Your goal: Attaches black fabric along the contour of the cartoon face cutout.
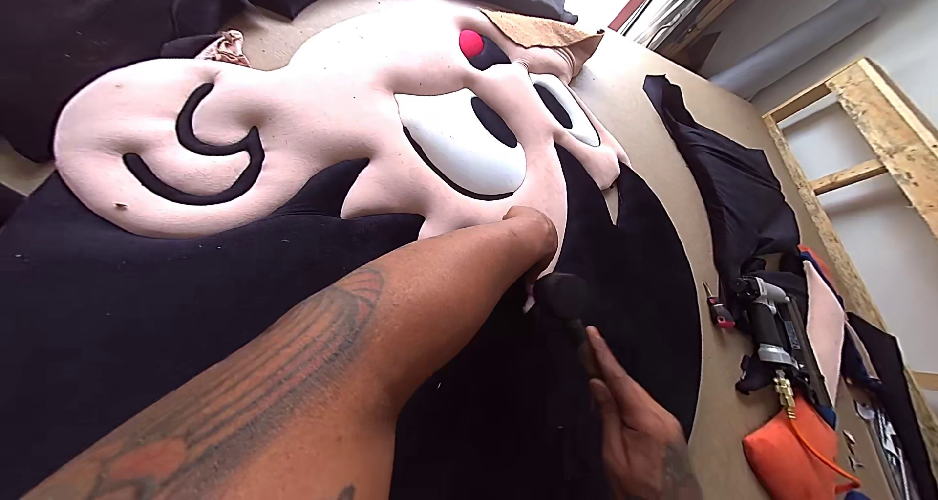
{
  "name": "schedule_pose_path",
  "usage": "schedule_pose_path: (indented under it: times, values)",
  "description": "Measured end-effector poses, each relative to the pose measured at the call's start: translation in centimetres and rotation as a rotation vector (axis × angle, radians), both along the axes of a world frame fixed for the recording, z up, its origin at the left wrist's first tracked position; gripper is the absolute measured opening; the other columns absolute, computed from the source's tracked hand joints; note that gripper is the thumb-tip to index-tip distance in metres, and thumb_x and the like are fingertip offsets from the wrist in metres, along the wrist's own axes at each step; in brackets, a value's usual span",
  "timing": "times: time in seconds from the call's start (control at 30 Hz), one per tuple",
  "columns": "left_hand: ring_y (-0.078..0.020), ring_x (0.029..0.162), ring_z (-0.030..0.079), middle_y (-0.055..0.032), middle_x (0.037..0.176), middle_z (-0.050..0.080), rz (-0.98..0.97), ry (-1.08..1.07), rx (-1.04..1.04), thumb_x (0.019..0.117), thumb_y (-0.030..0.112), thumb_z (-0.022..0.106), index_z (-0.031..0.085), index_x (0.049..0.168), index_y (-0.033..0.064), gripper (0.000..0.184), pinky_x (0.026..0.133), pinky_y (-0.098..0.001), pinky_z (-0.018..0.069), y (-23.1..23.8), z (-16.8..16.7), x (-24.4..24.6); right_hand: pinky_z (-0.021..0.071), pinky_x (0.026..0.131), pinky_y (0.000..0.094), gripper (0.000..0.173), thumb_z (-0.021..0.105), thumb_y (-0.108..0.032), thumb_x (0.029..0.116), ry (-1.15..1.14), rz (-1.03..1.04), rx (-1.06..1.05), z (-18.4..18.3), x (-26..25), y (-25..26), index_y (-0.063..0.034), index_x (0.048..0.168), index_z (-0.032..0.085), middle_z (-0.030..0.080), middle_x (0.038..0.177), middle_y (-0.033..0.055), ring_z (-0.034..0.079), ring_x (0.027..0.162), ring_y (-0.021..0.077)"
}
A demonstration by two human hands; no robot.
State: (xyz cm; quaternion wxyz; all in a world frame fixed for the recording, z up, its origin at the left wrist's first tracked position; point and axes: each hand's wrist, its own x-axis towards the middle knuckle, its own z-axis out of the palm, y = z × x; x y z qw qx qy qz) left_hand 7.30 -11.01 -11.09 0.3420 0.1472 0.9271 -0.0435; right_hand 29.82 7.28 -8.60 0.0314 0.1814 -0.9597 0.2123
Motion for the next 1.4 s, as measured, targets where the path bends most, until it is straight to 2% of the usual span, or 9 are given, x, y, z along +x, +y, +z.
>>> schedule_pose_path:
  times: [0.13, 0.3, 0.43, 0.6, 0.8, 0.9, 1.1, 1.27, 1.4]
  values:
    - [-0.0212, 0.073, 0.068, -0.0027, 0.076, 0.072, -0.159, -0.046, 0.059, 0.0734, 0.073, 0.077, 0.078, 0.08, 0.0162, 0.057, 0.068, -0.0497, 0.0545, -0.5, 0.2, -0.5, 0.0503, 0.043, 0.0273, 0.056, 0.038, -0.033, 0.1127, -0.282, -0.064, -0.542, 2.4, 0.7, 1.1, 0.0016, 0.157, 0.035, 0.068, 0.095, 0.0064, 0.056, 0.056, 0.0114]
    - [-0.0164, 0.059, 0.065, 0.0012, 0.065, 0.068, -0.204, -0.107, 0.083, 0.0803, 0.074, 0.07, 0.077, 0.075, 0.0171, 0.058, 0.061, -0.045, 0.0544, -0.4, -0.8, -1.7, 0.0557, 0.057, 0.0264, 0.049, 0.043, -0.021, 0.1078, -0.174, 0.003, -0.205, 0.6, -0.2, 2.7, -0.0078, 0.155, 0.047, 0.071, 0.091, 0.0015, 0.061, 0.065, 0.008]
    - [-0.0203, 0.062, 0.064, -0.002, 0.069, 0.068, -0.202, -0.16, 0.026, 0.0859, 0.04, 0.078, 0.075, 0.071, 0.0159, 0.029, 0.06, -0.0463, 0.0516, 0.6, -1.5, -2.8, 0.0557, 0.058, 0.0266, 0.046, 0.044, -0.024, 0.1105, -0.005, 0.06, -0.288, 1.0, 0.0, 1.3, -0.009, 0.154, 0.049, 0.067, 0.095, 0.0058, 0.062, 0.07, 0.0097]
    - [-0.0184, 0.065, 0.066, -0.0011, 0.071, 0.07, -0.191, -0.198, 0.013, 0.0848, 0.054, 0.078, 0.079, 0.076, 0.0176, 0.038, 0.065, -0.0436, 0.0532, 0.7, -1.0, -2.7, 0.0535, 0.053, 0.0312, 0.051, 0.044, -0.02, 0.102, 0.027, 0.007, 0.114, -2.2, -1.0, 0.2, -0.0289, 0.151, 0.056, 0.066, 0.082, -0.0005, 0.061, 0.062, 0.0111]
    - [-0.014, 0.053, 0.063, 0.0019, 0.06, 0.068, -0.138, -0.19, 0.107, 0.0818, 0.064, 0.077, 0.08, 0.072, 0.0187, 0.046, 0.057, -0.0403, 0.0544, 0.0, -1.3, -2.1, 0.0527, 0.055, 0.0259, 0.048, 0.039, -0.035, 0.1119, 0.118, -0.053, -0.324, 3.8, 0.9, -0.8, -0.0208, 0.158, 0.04, 0.064, 0.092, 0.0021, 0.059, 0.066, 0.0076]
    - [-0.0167, 0.065, 0.067, -0.0003, 0.072, 0.072, -0.099, -0.235, 0.028, 0.0848, 0.058, 0.077, 0.081, 0.077, 0.0195, 0.039, 0.065, -0.0422, 0.0551, 0.6, -0.9, -2.0, 0.0516, 0.047, 0.0335, 0.047, 0.044, -0.021, 0.1048, 0.107, -0.032, 0.049, -3.1, 0.8, -0.3, -0.0211, 0.151, 0.056, 0.064, 0.08, 0.002, 0.06, 0.057, 0.0137]
    - [-0.0147, 0.051, 0.063, -0.0018, 0.061, 0.069, 0.057, -0.292, 0.172, 0.0791, 0.05, 0.086, 0.081, 0.076, 0.0177, 0.032, 0.057, -0.0365, 0.0537, 0.0, -0.5, -2.2, 0.0534, 0.054, 0.0301, 0.049, 0.04, -0.027, 0.1115, 0.213, -0.054, -0.181, 7.2, -0.4, -0.8, -0.0088, 0.157, 0.041, 0.064, 0.089, 0.0071, 0.06, 0.066, 0.0113]
    - [-0.0156, 0.057, 0.064, -0.0015, 0.065, 0.07, 0.073, -0.292, 0.148, 0.0811, 0.05, 0.083, 0.08, 0.078, 0.018, 0.033, 0.062, -0.0394, 0.0538, 0.0, -0.5, -2.2, 0.0559, 0.053, 0.0342, 0.047, 0.044, -0.026, 0.1051, 0.162, -0.051, 0.015, -2.4, 0.3, -0.2, -0.0143, 0.149, 0.057, 0.069, 0.082, 0.0026, 0.065, 0.062, 0.0132]
    - [-0.0206, 0.066, 0.066, -0.0075, 0.076, 0.069, 0.2, -0.245, 0.225, 0.0878, 0.034, 0.077, 0.075, 0.086, 0.0089, 0.025, 0.066, -0.0427, 0.0556, 0.0, -0.2, -1.1, 0.0569, 0.056, 0.0351, 0.045, 0.046, -0.027, 0.1065, 0.104, -0.032, 0.07, 3.8, -0.9, -1.0, -0.0191, 0.149, 0.057, 0.071, 0.089, 0.0044, 0.066, 0.066, 0.0142]
